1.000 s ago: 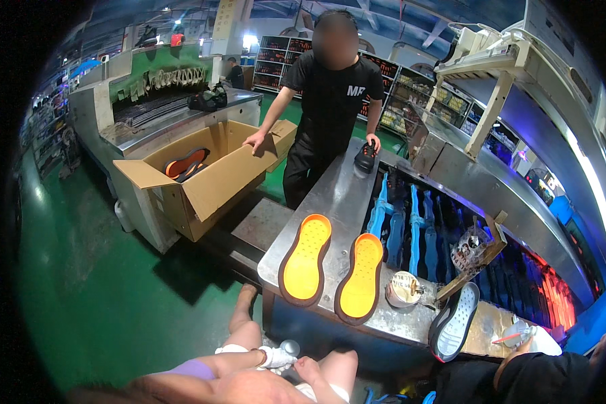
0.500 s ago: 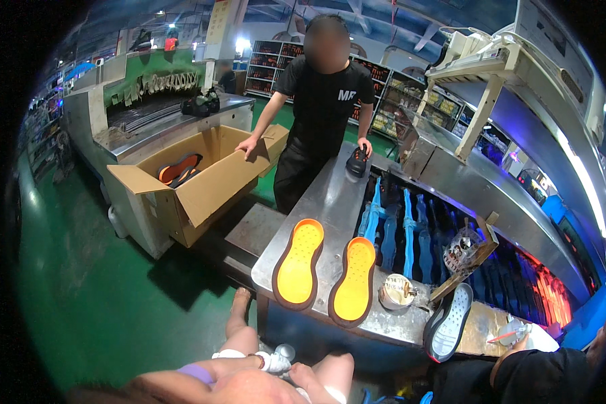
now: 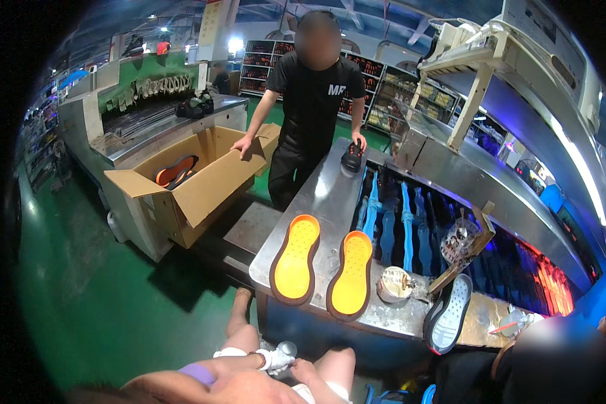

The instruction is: The person applies glue to the edges of orange shoe soles using a small brush. They repeatedly dip the brush into a container and coat the perimeter of each sole, then place the treated soles on the table. A coworker nearby handles additional soles and shoes.

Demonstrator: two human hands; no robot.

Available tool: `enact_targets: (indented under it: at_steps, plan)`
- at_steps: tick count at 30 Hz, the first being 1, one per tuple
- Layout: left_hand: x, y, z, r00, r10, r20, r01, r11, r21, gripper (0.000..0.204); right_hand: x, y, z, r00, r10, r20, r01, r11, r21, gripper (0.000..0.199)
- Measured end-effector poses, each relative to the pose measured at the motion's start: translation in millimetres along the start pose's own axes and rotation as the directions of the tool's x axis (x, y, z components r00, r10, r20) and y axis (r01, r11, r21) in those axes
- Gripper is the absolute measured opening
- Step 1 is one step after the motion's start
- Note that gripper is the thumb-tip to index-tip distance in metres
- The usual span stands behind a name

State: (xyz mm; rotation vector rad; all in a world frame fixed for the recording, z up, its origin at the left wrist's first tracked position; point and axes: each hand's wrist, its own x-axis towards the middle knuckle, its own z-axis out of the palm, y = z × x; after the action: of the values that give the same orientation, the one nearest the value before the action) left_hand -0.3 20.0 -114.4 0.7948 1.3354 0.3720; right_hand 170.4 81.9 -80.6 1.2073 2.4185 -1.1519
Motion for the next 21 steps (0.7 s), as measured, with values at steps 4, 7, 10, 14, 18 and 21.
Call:
enact_targets:
  at_steps: [4,7,10,14,18,21]
  plan:
    - [0,-1,-2,1.000,0.015,-0.020,-0.014,1.000,0.018,0.042,2,-1,0,0.999,-0.008,0.048,0.007,0.999,0.038,0.031]
    - [-23,26,2,0.998,-0.013,-0.056,0.016,0.999,0.038,0.042,0,5,-3,0.999,-0.017,0.043,0.016,1.000,0.020,0.030]
    - [-55,50,3,0.994,0.002,-0.108,0.007,0.996,0.089,0.046,-3,8,-3,0.999,0.001,0.052,-0.004,0.997,0.071,0.029]
    - [-9,9,-8,0.987,0.062,-0.147,-0.041,0.990,0.137,0.049,5,9,6,0.994,-0.059,0.090,0.046,0.990,0.135,0.028]
    - [8,-2,-7,0.968,0.127,-0.217,-0.073,0.967,0.243,0.054,5,2,5,0.995,-0.042,0.086,0.045,0.998,-0.033,0.031]
    - [16,-23,-19,0.902,0.352,-0.252,-0.148,0.798,0.584,0.049,14,-1,19,0.991,-0.119,0.055,0.122,0.990,-0.064,0.031]
